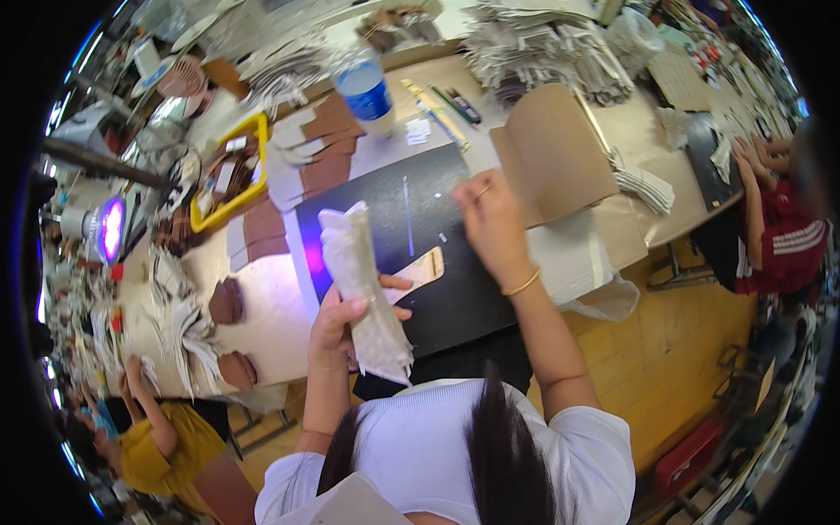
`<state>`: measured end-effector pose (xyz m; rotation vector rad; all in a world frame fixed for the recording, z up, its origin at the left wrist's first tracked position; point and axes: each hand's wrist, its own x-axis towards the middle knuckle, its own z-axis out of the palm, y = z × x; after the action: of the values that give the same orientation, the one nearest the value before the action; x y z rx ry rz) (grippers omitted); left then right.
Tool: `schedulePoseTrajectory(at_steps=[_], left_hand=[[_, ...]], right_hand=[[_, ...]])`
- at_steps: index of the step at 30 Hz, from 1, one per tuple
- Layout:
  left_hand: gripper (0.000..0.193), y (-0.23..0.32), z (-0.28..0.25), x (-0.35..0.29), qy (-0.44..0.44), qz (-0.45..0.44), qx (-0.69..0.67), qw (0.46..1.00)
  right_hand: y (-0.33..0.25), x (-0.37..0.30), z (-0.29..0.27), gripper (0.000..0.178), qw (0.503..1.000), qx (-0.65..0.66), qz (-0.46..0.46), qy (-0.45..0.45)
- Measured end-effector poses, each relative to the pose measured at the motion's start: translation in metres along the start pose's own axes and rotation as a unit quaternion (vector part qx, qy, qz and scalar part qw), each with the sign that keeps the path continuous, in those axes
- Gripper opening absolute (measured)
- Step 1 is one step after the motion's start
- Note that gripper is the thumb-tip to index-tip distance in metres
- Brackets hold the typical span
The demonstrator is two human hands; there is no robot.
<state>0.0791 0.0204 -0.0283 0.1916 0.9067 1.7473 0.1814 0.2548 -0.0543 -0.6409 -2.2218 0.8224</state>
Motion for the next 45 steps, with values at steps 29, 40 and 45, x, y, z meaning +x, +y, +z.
schedulePoseTrajectory(at_steps=[29, 40, 45], left_hand=[[0.084, 0.015, -0.032, -0.029, 0.089, 0.032, 0.133, 0.987], [0.070, -0.005, -0.023, -0.019, -0.004, -0.003, -0.141, 0.990], [0.069, -0.026, -0.041, -0.011, -0.125, -0.023, -0.201, 0.971]], right_hand=[[-0.002, 0.052, 0.055, 0.015, 0.762, -0.343, -0.356, -0.418], [-0.040, 0.028, -0.002, 0.032, 0.935, 0.276, 0.102, -0.196], [-0.056, -0.001, 0.008, 0.048, 0.939, 0.217, -0.172, -0.202]])
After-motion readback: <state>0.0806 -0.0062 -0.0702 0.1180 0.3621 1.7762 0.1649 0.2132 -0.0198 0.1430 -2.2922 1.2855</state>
